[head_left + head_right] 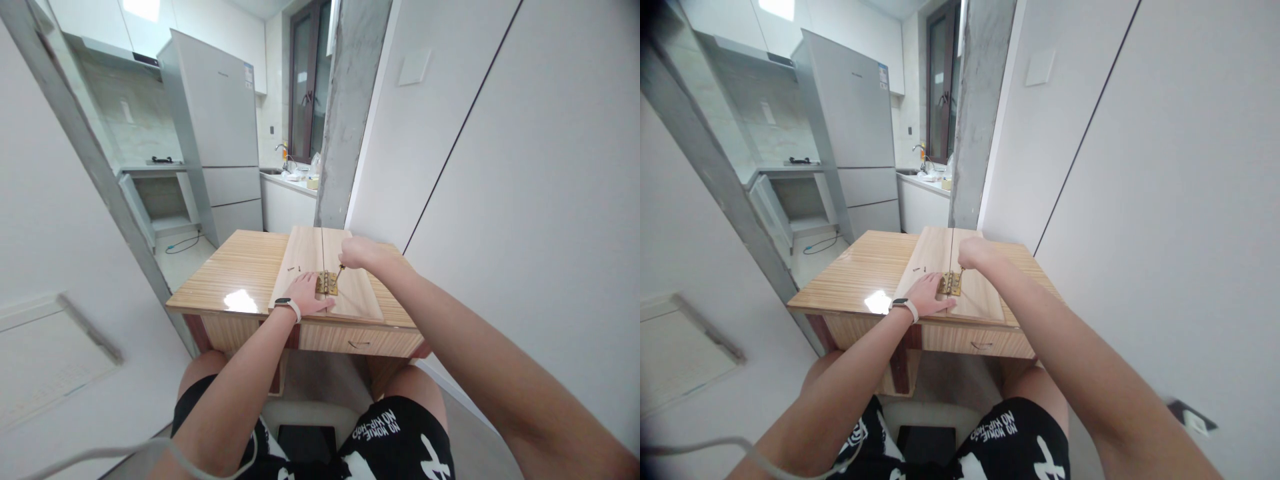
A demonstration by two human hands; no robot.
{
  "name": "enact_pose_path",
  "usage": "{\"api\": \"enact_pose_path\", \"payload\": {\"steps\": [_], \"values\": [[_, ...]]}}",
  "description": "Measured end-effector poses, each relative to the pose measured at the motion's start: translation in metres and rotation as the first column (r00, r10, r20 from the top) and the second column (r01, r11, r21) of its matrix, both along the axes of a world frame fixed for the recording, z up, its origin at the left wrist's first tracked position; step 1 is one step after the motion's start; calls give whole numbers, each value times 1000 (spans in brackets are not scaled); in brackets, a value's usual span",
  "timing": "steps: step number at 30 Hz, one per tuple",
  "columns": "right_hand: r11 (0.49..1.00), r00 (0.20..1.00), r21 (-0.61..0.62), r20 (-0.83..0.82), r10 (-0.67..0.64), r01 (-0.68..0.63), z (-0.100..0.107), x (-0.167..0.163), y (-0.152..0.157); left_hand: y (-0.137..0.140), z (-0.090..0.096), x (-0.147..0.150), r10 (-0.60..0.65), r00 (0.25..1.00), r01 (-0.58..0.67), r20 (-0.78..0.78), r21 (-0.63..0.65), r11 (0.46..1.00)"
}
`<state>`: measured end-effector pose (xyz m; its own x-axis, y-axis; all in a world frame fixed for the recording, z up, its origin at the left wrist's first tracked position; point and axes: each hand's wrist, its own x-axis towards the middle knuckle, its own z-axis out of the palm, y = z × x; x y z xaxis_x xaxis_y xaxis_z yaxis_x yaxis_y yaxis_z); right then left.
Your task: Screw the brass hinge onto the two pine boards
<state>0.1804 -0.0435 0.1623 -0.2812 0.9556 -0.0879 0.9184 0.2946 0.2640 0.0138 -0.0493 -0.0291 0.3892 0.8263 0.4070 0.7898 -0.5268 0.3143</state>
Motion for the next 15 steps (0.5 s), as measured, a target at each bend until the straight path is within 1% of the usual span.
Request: {"api": "enact_pose_path", "payload": {"steps": [2, 5, 8, 11, 15], "values": [[999, 999, -6, 3, 48, -48, -1, 6, 1, 0, -1, 0, 1, 1000, -1, 2, 0, 1000], [984, 984, -23, 6, 177, -177, -4, 15, 1, 1, -1, 0, 4, 1000, -4, 5, -9, 1000], [964, 964, 15, 19, 266, -267, -5, 19, 2, 1, 0, -1, 14, 1000, -14, 7, -22, 1000], [949, 951, 65, 30, 306, -308, -5, 17, 1, 0, 1, 0, 17, 1000, -17, 5, -27, 999], [948, 951, 80, 30, 307, -308, -3, 13, -1, -2, 4, 1, 14, 1000, -14, 3, -28, 1000]]}}
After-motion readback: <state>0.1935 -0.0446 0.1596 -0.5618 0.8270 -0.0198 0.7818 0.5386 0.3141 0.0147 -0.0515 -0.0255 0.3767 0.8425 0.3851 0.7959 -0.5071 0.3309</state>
